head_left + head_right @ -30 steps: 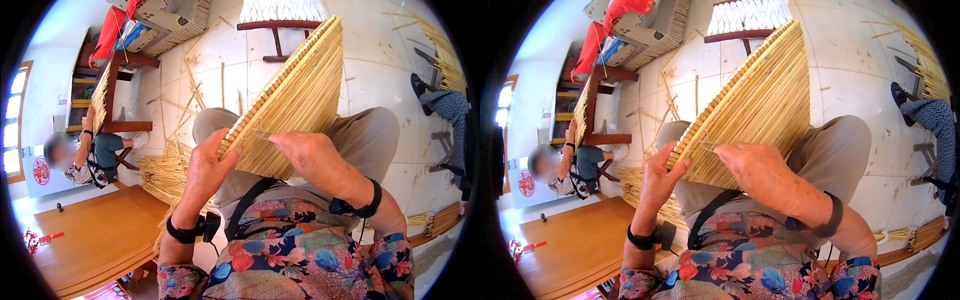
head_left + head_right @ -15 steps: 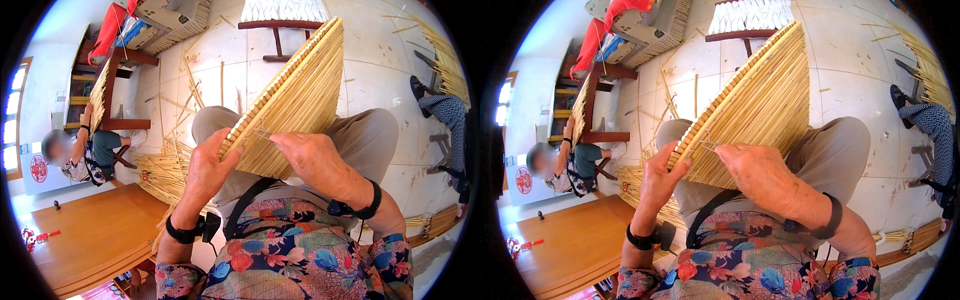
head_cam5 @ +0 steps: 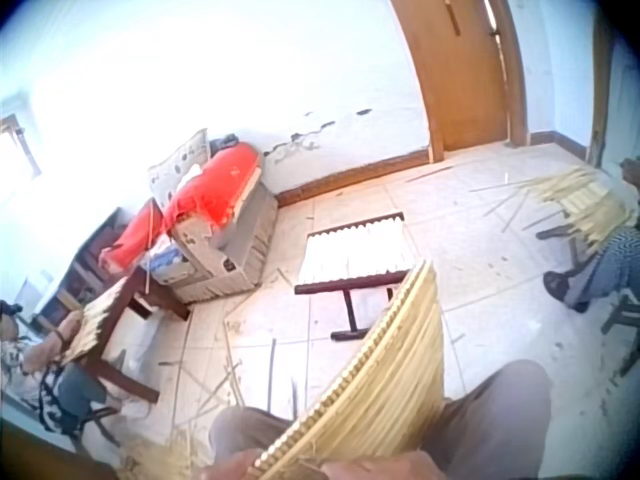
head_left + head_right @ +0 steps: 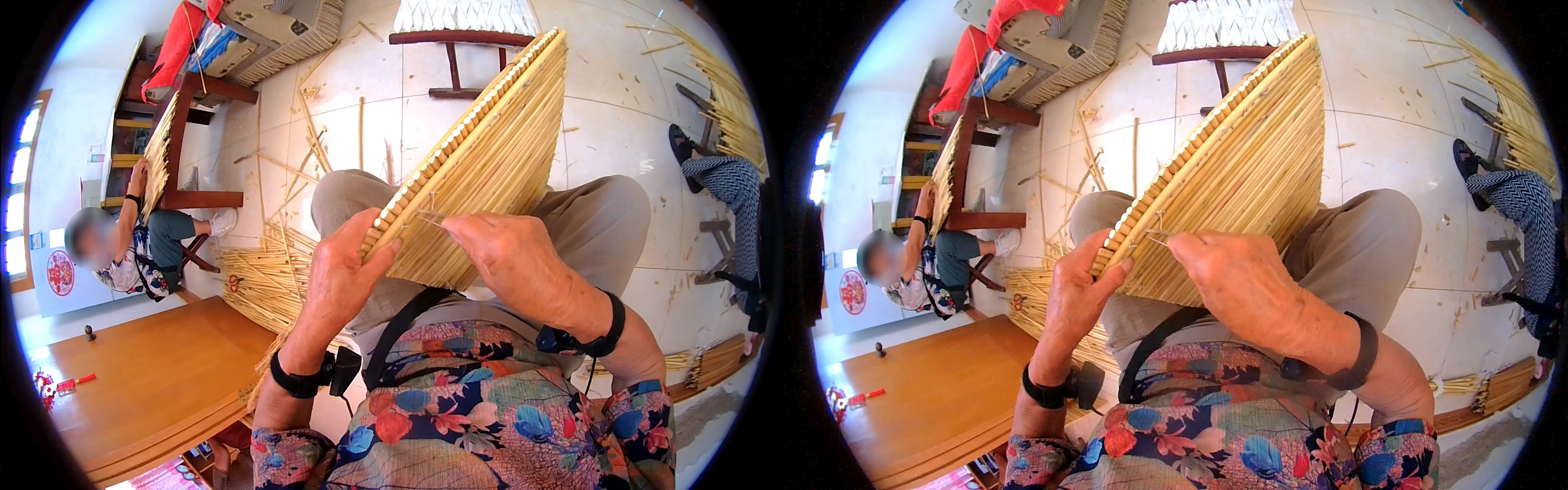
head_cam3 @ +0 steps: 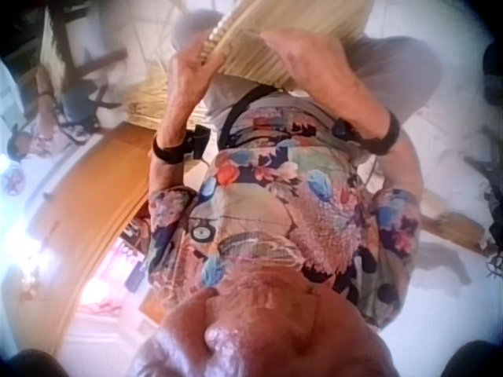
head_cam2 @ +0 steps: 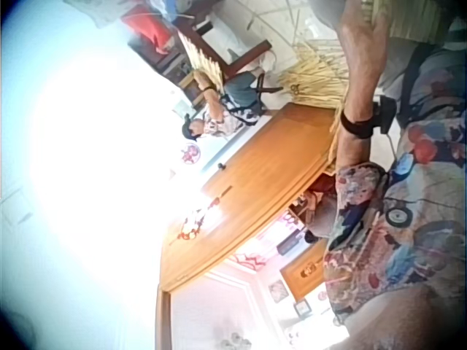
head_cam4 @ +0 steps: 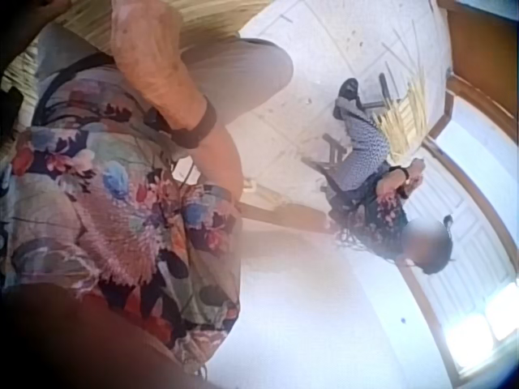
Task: The person weaves thin bamboo strips into a flat panel using a needle-like tool and white thread. They repeatedly pass the needle through the strip edges to secure the weave, rotating the panel as needed.
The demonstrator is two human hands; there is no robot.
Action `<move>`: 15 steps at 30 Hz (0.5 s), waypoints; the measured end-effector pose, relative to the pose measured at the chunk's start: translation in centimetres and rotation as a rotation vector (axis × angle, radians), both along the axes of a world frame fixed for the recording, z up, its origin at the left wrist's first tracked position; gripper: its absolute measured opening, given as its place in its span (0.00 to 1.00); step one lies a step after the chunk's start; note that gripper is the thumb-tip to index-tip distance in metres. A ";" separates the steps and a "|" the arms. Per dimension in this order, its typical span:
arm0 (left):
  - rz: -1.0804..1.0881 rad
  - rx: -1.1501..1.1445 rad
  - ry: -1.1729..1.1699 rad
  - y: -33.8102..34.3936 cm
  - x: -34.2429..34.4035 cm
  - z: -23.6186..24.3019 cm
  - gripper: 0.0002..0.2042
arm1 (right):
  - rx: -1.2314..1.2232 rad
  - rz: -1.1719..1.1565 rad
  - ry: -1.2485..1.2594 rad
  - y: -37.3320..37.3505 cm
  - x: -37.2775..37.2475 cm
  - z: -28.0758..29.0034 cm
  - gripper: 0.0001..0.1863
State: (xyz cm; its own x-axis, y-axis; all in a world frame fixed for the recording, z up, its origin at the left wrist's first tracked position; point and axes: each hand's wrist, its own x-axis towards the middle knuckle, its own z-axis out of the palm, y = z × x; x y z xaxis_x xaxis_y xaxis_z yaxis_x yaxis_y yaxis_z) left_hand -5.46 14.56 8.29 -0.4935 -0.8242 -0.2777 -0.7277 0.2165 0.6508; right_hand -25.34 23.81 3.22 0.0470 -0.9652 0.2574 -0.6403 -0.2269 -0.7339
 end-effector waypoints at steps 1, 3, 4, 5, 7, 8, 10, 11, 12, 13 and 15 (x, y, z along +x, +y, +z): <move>-0.010 -0.016 0.000 0.1 -0.1 0.1 0.17 | -0.004 -0.003 -0.002 0.0 0.0 0.0 0.08; -0.022 -0.031 0.002 0.1 -0.1 0.1 0.18 | -0.013 -0.010 -0.005 0.0 0.1 -0.2 0.07; -0.024 -0.030 0.002 0.1 0.0 -0.1 0.18 | -0.010 -0.007 -0.002 0.1 0.1 -0.2 0.07; -0.026 -0.029 0.003 0.0 0.0 -0.2 0.18 | -0.007 -0.005 0.001 0.1 0.0 -0.1 0.07; -0.038 -0.040 0.006 0.1 0.2 -0.3 0.18 | -0.002 0.000 0.008 0.1 0.0 0.0 0.07; -0.043 -0.045 0.007 0.1 0.3 -0.3 0.17 | 0.000 0.005 0.012 0.1 0.0 0.0 0.07; -0.050 -0.060 0.018 0.2 0.3 -0.4 0.18 | 0.004 0.011 0.016 0.2 0.0 0.0 0.07; -0.053 -0.068 0.026 0.3 0.3 -0.4 0.18 | 0.007 0.013 0.016 0.2 -0.1 0.0 0.07; -0.078 -0.105 0.023 0.4 0.3 -0.5 0.17 | 0.009 0.016 0.017 0.2 -0.1 0.1 0.07; -0.099 -0.143 0.022 0.5 0.4 -0.6 0.17 | 0.013 0.014 0.010 0.3 -0.2 0.2 0.07; -0.133 -0.154 0.004 0.8 0.4 -0.4 0.17 | 0.021 0.012 -0.004 0.8 -0.3 0.4 0.07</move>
State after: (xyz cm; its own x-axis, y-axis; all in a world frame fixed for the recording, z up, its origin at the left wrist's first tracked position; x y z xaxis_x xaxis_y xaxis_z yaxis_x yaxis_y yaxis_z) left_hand -5.10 15.40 7.93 -0.6015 -0.7845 -0.1508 -0.6834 0.4076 0.6056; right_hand -25.65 24.64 3.60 0.0576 -0.9698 0.2371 -0.6347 -0.2189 -0.7411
